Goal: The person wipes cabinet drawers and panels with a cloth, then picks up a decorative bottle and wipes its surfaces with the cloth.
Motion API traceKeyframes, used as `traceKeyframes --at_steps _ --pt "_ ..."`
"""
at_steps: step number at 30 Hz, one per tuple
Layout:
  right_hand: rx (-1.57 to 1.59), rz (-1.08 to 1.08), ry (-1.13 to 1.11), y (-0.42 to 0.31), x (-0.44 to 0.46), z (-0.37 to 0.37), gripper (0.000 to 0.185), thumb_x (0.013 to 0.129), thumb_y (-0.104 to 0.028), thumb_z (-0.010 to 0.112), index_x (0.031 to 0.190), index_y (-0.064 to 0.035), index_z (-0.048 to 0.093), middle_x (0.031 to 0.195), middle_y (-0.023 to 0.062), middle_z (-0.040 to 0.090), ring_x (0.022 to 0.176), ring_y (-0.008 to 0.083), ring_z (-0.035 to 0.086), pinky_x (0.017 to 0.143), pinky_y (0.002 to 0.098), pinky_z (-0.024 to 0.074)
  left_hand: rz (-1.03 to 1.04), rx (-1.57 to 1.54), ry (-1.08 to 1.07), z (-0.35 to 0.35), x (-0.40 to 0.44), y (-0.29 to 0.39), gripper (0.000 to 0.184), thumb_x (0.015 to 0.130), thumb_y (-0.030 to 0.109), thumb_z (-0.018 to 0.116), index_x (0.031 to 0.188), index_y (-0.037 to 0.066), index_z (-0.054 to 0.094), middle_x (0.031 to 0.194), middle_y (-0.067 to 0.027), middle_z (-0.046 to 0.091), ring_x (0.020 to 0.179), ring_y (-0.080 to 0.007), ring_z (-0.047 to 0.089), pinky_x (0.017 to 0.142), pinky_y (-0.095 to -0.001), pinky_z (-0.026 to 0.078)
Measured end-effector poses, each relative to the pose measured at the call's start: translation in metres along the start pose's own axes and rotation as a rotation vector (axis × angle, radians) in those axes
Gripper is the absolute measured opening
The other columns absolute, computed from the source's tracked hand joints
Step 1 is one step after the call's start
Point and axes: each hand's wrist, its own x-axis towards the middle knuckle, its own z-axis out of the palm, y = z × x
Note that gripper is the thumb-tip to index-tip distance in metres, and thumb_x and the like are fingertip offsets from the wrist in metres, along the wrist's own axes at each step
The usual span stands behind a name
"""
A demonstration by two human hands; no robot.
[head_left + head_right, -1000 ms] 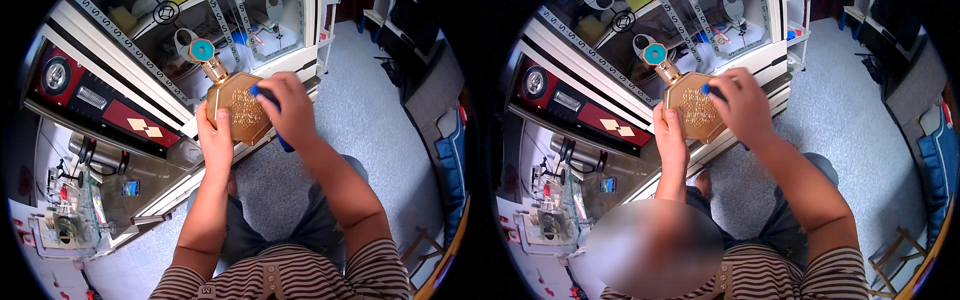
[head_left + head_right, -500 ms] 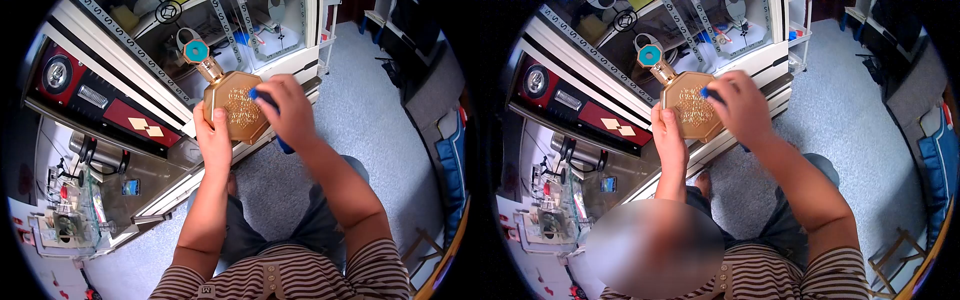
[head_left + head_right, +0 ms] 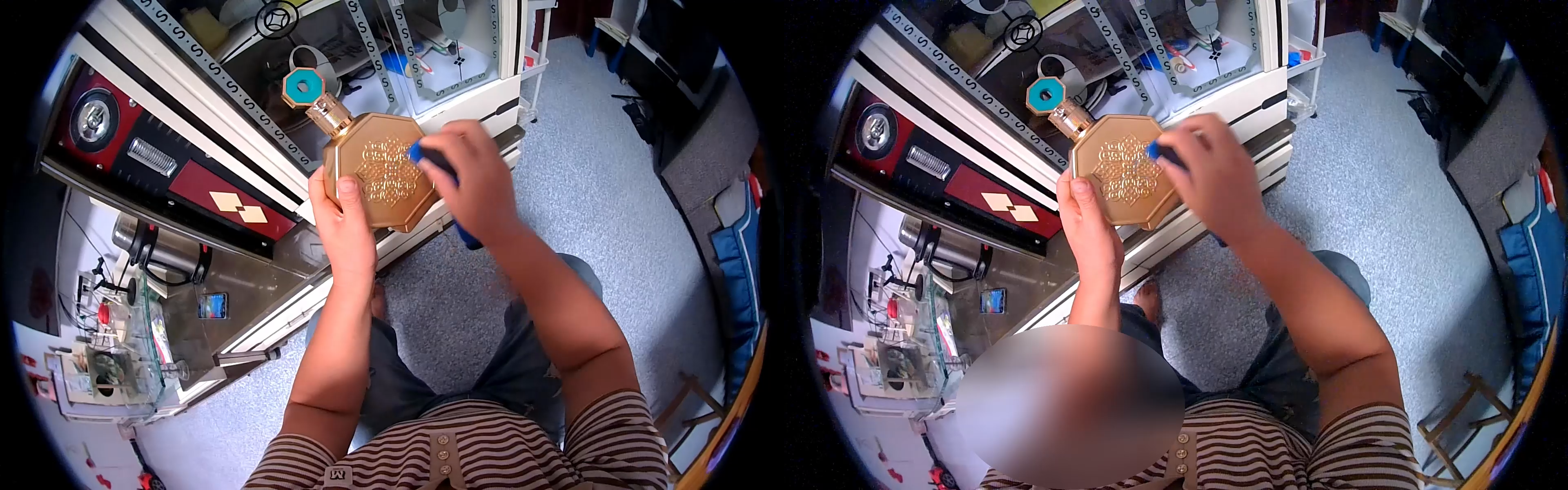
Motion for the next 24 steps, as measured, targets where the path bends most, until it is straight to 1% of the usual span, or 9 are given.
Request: traceKeyframes --at_steps 1,4,6,8,12,14,18,22,24 --pt "0.001 0.081 0.066 0.006 0.002 -0.002 0.033 0.081 -0.007 0.077 0.111 -0.0085 0.065 0.110 0.0116 0.059 0.100 0.0316 0.063 0.086 0.0388 0.0523 -0.001 0.016 -0.007 0.001 -0.001 0.001 0.047 0.106 0.041 0.056 0.128 0.000 0.050 0.110 -0.0058 0.056 0.101 -0.0126 0.051 0.093 -0.0284 0.043" --pt "0.005 0.042 0.069 0.002 -0.001 -0.002 0.030 0.084 -0.006 0.075 0.112 -0.0069 0.065 0.109 0.0124 0.059 0.099 0.0317 0.063 0.086 0.0385 0.0517 0.029 0.027 0.008 0.004 -0.002 0.000 0.048 0.106 0.042 0.055 0.128 0.000 0.050 0.109 -0.0057 0.056 0.100 -0.0127 0.051 0.093 -0.0283 0.043" --pt "0.013 0.001 0.054 -0.015 -0.009 0.000 0.032 0.082 -0.006 0.076 0.112 -0.0078 0.065 0.108 0.0124 0.059 0.099 0.0318 0.063 0.086 0.0390 0.0521 0.028 0.029 -0.002 0.003 -0.001 -0.001 0.048 0.106 0.042 0.055 0.128 0.000 0.050 0.109 -0.0057 0.055 0.100 -0.0129 0.051 0.092 -0.0285 0.043" --pt "0.104 -0.139 -0.124 -0.030 -0.017 0.003 0.037 0.076 -0.009 0.078 0.110 -0.0116 0.064 0.108 0.0107 0.058 0.100 0.0310 0.062 0.083 0.0402 0.0531 0.023 0.034 -0.012 0.001 -0.002 0.000 0.048 0.106 0.041 0.055 0.128 -0.001 0.050 0.108 -0.0056 0.055 0.100 -0.0131 0.051 0.092 -0.0288 0.043" --pt "0.081 -0.144 -0.146 -0.025 -0.011 0.001 0.039 0.075 -0.010 0.078 0.111 -0.0127 0.064 0.107 0.0102 0.058 0.101 0.0305 0.062 0.084 0.0396 0.0529 0.008 0.026 -0.003 0.000 0.002 -0.001 0.047 0.107 0.041 0.053 0.128 -0.001 0.050 0.107 -0.0050 0.055 0.098 -0.0128 0.050 0.090 -0.0288 0.043" --pt "0.017 -0.025 0.024 -0.006 -0.002 0.000 0.034 0.078 -0.008 0.079 0.110 -0.0087 0.066 0.107 0.0107 0.060 0.099 0.0306 0.063 0.084 0.0409 0.0528 0.045 0.015 0.006 0.000 0.002 -0.002 0.047 0.107 0.041 0.053 0.128 -0.001 0.050 0.107 -0.0048 0.055 0.097 -0.0125 0.050 0.090 -0.0286 0.043" --pt "0.004 0.059 0.093 0.002 0.000 -0.004 0.032 0.079 -0.007 0.078 0.109 -0.0088 0.066 0.106 0.0111 0.060 0.099 0.0308 0.063 0.084 0.0409 0.0528 0.026 0.045 0.013 0.004 -0.002 0.002 0.049 0.106 0.042 0.054 0.129 -0.001 0.050 0.106 -0.0046 0.055 0.097 -0.0121 0.050 0.089 -0.0281 0.043" --pt "0.044 -0.050 -0.052 -0.026 -0.011 -0.003 0.035 0.076 -0.006 0.078 0.109 -0.0091 0.065 0.110 0.0115 0.059 0.101 0.0330 0.062 0.085 0.0415 0.0523 -0.018 0.017 -0.009 0.006 -0.003 0.003 0.048 0.106 0.041 0.054 0.130 0.000 0.049 0.107 -0.0053 0.055 0.098 -0.0124 0.051 0.089 -0.0279 0.043" --pt "0.078 -0.115 -0.149 -0.032 -0.014 -0.003 0.040 0.074 -0.012 0.079 0.111 -0.0122 0.064 0.112 0.0090 0.056 0.104 0.0316 0.060 0.086 0.0407 0.0531 -0.031 0.008 -0.025 0.005 -0.002 -0.001 0.047 0.106 0.040 0.056 0.130 0.000 0.049 0.109 -0.0058 0.056 0.100 -0.0129 0.052 0.091 -0.0281 0.044"
